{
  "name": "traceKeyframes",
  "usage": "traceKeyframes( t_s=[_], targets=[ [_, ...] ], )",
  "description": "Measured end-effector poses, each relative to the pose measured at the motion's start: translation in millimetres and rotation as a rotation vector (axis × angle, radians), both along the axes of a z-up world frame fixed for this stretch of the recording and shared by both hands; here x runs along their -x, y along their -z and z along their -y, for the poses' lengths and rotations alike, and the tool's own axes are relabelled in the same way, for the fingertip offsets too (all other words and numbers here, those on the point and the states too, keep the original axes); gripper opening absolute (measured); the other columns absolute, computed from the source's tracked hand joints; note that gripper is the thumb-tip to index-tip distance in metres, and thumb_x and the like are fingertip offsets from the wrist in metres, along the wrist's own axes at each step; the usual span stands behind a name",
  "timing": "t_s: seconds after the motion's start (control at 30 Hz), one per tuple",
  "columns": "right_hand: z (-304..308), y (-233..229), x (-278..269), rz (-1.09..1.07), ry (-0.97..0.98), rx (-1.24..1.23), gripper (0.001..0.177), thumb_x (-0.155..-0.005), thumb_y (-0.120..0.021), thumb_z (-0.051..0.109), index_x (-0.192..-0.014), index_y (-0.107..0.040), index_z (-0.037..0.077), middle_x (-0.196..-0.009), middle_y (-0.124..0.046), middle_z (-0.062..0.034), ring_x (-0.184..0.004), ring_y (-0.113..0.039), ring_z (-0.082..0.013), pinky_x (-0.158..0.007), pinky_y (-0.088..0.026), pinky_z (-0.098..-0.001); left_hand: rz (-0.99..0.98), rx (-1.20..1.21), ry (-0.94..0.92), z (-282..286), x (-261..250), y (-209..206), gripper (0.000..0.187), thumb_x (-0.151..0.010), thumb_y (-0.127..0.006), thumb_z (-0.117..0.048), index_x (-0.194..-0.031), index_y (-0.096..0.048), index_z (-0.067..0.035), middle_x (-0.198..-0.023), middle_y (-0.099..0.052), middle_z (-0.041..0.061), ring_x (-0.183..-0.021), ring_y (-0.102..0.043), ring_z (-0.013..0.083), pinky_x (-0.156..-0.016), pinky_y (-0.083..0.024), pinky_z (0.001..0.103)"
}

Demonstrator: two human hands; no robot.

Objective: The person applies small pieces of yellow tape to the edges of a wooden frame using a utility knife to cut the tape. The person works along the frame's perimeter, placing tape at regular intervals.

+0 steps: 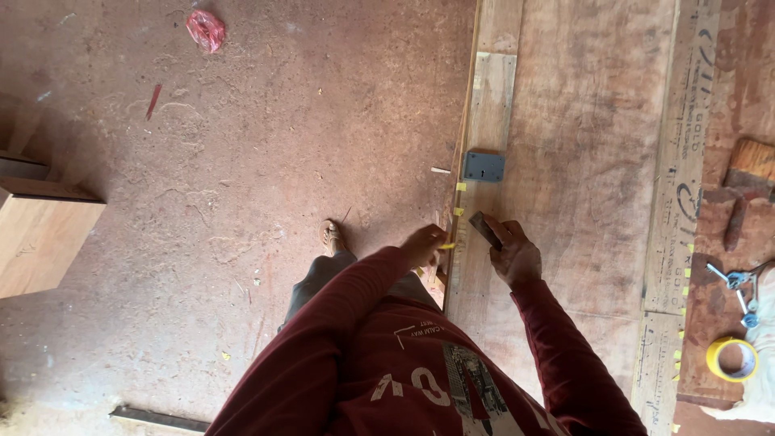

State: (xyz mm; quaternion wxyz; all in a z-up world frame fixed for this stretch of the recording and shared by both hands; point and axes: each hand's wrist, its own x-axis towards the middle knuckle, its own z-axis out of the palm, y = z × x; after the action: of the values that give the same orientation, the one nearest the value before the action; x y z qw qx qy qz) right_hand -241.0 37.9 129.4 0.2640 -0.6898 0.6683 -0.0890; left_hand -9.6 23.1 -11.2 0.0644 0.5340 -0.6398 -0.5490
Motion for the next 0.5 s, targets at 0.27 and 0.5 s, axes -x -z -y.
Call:
traceKeyframes(
  t_s=[0.27,0.5],
  targets=[
    [18,8,4,-0.225,-0.103,-0.126,0.063,-0.090,-0.069,0.015,-0.146,-0.053,0.038,-0.128,-0.061,-0.0003,-0.093,-0.072,-0.0234,-0.079,-0.064,-0.0333,0.296,-0.172,-0.278,42,-1,4,0.032,-0.091,-0.069,-0.020,-0.117,-0.065,-0.002,-0.111,-0.070,0.018,-0.095,-0.067,0.0276,-0.084,-0.058,0.041],
    [49,8,-16,-0.305,-0.392,-0.040,0.072,-0.087,-0.062,0.009,-0.153,-0.044,0.034,-0.141,-0.055,-0.0018,-0.105,-0.071,-0.0198,-0.065,-0.065,-0.0280,-0.182,-0.264,-0.602,36,-73,30,0.012,-0.092,-0.060,-0.003,-0.098,-0.071,0.001,-0.096,-0.070,0.021,-0.078,-0.069,0.0296,-0.073,-0.061,0.048]
  ],
)
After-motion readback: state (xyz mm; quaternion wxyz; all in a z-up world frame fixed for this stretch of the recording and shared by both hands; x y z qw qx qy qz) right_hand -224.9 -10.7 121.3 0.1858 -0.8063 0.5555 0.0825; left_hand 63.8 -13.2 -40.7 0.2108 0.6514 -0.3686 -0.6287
